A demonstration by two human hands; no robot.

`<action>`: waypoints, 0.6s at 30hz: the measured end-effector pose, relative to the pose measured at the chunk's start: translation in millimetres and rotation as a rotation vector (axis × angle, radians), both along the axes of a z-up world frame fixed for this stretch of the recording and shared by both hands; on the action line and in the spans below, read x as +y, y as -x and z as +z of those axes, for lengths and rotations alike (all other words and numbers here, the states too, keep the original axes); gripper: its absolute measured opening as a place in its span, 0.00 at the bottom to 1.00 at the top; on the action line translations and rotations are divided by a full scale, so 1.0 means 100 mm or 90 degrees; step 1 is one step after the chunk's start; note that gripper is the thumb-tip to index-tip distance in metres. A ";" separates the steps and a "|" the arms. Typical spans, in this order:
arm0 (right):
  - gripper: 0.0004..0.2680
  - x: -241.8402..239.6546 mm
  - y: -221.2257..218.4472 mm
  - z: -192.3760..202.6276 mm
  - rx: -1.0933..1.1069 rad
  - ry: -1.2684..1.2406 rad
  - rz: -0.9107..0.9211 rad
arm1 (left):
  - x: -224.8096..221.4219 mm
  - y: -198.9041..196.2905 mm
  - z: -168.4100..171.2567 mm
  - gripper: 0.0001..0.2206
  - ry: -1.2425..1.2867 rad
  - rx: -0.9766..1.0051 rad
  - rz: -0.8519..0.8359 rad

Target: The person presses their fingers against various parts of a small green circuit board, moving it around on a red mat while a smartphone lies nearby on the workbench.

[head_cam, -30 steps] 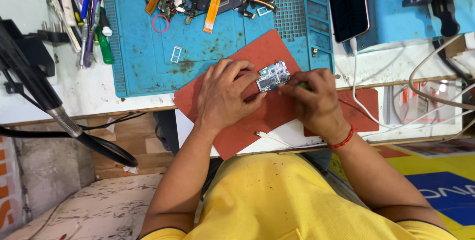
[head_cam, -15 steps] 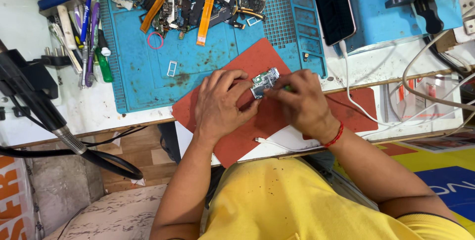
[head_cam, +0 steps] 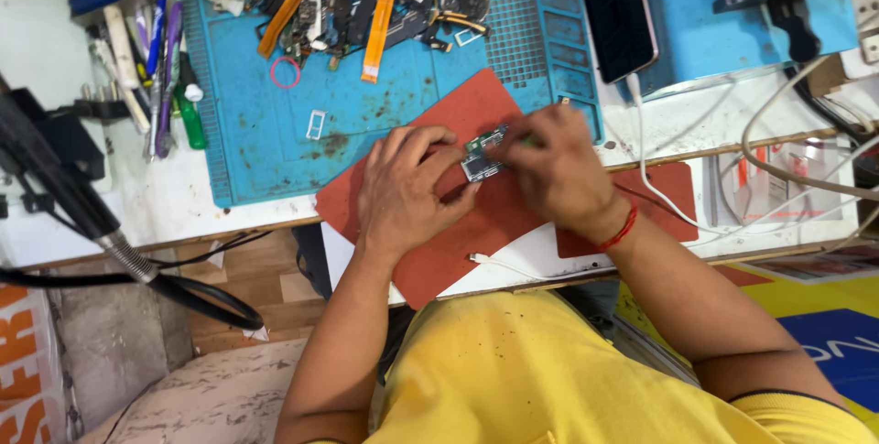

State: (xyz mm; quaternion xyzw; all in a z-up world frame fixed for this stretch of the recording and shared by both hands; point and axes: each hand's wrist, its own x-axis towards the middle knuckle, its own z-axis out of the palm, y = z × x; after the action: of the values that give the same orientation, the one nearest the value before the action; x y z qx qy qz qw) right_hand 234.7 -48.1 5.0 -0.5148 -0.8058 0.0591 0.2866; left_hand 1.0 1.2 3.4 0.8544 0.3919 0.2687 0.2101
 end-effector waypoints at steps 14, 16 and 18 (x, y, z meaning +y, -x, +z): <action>0.14 0.10 -0.05 0.04 0.020 0.033 0.003 | 0.03 0.02 0.03 0.17 -0.011 0.009 0.008; 0.14 0.03 -0.05 -0.01 0.027 0.015 -0.006 | -0.04 0.01 0.00 0.16 -0.001 0.012 0.003; 0.14 0.01 -0.09 -0.01 0.028 0.013 0.010 | -0.02 -0.01 0.00 0.16 -0.010 0.013 -0.002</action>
State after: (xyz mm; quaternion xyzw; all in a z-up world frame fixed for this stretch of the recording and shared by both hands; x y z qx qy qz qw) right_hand 243.3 -47.1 4.1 -0.5100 -0.8027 0.0807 0.2986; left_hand 1.9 -0.5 3.6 0.8594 0.3902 0.2628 0.2002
